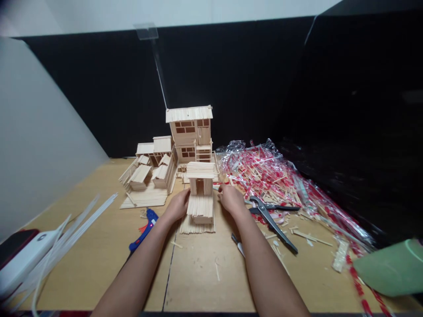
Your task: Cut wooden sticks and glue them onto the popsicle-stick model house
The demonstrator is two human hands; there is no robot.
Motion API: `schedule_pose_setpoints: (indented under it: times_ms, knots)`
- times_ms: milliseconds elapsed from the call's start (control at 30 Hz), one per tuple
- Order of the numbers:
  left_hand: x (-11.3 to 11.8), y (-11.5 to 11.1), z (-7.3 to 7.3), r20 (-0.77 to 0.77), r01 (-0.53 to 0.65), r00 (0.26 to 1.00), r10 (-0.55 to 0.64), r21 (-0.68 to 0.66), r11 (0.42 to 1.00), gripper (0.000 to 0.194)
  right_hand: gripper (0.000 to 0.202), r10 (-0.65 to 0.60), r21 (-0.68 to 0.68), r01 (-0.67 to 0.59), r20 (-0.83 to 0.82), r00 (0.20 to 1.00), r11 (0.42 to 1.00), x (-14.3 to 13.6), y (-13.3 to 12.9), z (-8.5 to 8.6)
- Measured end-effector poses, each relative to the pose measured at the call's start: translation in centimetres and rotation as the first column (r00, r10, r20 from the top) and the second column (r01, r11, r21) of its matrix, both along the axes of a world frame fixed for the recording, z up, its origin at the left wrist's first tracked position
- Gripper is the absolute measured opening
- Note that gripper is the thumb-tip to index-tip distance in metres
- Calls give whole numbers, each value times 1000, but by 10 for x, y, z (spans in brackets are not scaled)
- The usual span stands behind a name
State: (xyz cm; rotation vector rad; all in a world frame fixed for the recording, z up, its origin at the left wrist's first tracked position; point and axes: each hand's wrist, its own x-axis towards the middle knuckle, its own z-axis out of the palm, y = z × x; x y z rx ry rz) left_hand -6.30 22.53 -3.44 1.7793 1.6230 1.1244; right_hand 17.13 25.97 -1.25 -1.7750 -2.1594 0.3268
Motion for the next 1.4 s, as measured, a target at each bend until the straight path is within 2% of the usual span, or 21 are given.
schedule_pose_setpoints:
  times_ms: [133, 300, 367, 500, 567, 733, 933, 1067, 1233, 1300, 1400]
  knots:
    - [1, -5, 2, 44, -5, 999, 6, -21, 1000, 25, 21, -4, -50, 9, 88, 996, 999, -3, -1, -2]
    - [-3, -9, 5, 168, -106, 980, 110, -35, 994, 8, 30, -49, -73, 61, 147, 988, 996, -2, -1, -3]
    - [-5, -12, 7, 251, -151, 955, 156, -39, 988, 16, 30, -70, -51, 78, 151, 986, 996, -2, -1, -1]
    - [-4, -22, 14, 484, -149, 858, 172, -87, 985, 48, 27, -91, 9, 90, 134, 987, 996, -3, -3, 4]
    - [-2, -28, 18, 589, -109, 794, 151, -106, 988, 53, 28, -96, 31, 92, 127, 987, 995, -4, -4, 5]
    - [0, -34, 26, 752, -50, 651, 105, -96, 994, 47, 26, -109, 89, 99, 117, 987, 991, -6, -5, 4]
    - [-5, -33, 24, 828, -27, 553, 91, -91, 995, 35, 25, -167, 198, 150, 73, 983, 969, -1, -7, 12]
    - [-5, -30, 19, 850, -37, 518, 95, -89, 995, 35, 25, -239, 306, 229, -5, 971, 924, 12, -11, 29]
    - [-4, -28, 20, 872, -76, 486, 57, -23, 997, 36, 26, -295, 429, 321, -129, 947, 844, 34, -22, 61]
    - [-4, -28, 21, 879, -92, 474, 52, -10, 996, 34, 24, -237, 533, 323, -225, 945, 782, 40, -34, 74]
    - [-6, -28, 22, 892, -123, 449, 61, -6, 992, 28, 20, -45, 686, 289, -350, 936, 668, 36, -64, 90]
